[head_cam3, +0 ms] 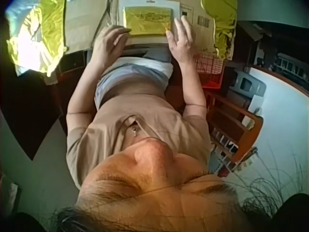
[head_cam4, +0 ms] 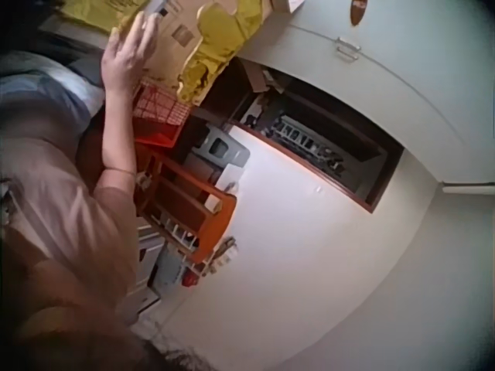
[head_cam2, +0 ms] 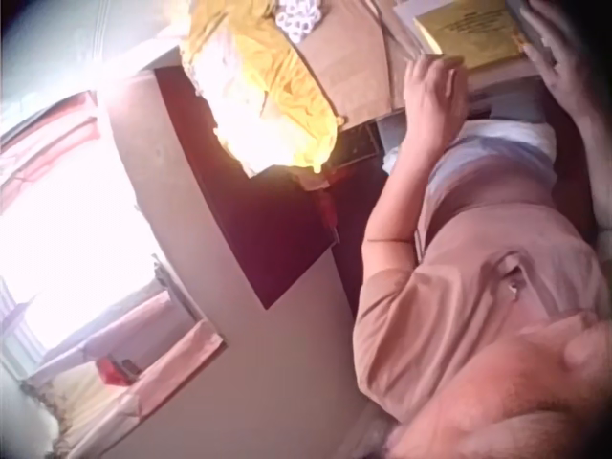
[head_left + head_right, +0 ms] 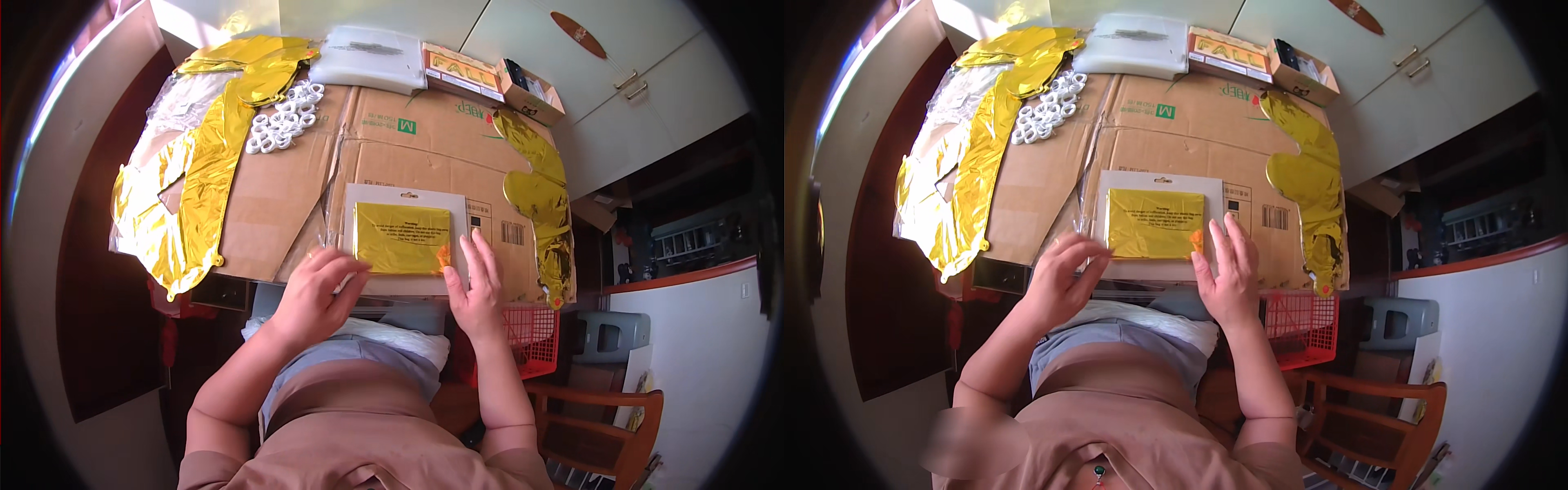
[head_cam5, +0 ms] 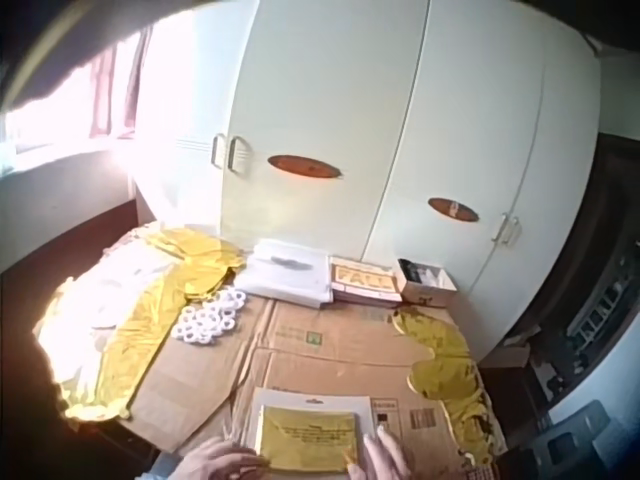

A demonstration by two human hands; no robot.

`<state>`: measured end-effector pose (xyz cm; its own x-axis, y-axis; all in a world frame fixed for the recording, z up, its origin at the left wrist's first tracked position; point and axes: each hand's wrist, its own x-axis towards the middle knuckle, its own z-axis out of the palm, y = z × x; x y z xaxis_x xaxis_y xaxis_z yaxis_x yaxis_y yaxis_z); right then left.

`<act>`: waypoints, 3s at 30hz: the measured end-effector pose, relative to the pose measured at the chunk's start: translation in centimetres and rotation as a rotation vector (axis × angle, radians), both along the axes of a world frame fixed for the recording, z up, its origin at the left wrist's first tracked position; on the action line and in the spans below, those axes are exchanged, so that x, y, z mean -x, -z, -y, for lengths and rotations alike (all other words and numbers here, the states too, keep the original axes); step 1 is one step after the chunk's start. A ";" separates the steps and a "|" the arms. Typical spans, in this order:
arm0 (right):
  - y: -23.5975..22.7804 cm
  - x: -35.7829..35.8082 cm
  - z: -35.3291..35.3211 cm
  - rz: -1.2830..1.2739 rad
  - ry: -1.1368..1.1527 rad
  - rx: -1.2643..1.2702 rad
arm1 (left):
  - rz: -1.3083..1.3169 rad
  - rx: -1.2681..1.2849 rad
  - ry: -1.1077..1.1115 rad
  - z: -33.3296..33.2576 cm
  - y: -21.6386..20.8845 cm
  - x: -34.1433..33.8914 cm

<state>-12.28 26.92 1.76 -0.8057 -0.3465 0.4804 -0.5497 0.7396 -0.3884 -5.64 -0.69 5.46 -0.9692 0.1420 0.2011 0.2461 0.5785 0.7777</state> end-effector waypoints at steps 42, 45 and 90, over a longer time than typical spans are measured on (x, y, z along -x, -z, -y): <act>1.4 3.6 2.6 -0.007 0.010 -0.106 | -0.156 0.390 -0.106 -1.0 5.0 2.8; 1.2 3.4 2.5 0.044 0.014 -0.077 | -0.143 0.399 -0.089 -0.9 5.2 2.8; 3.7 -2.1 -2.5 -0.065 0.053 0.321 | -0.453 0.162 -0.129 1.1 6.1 -1.6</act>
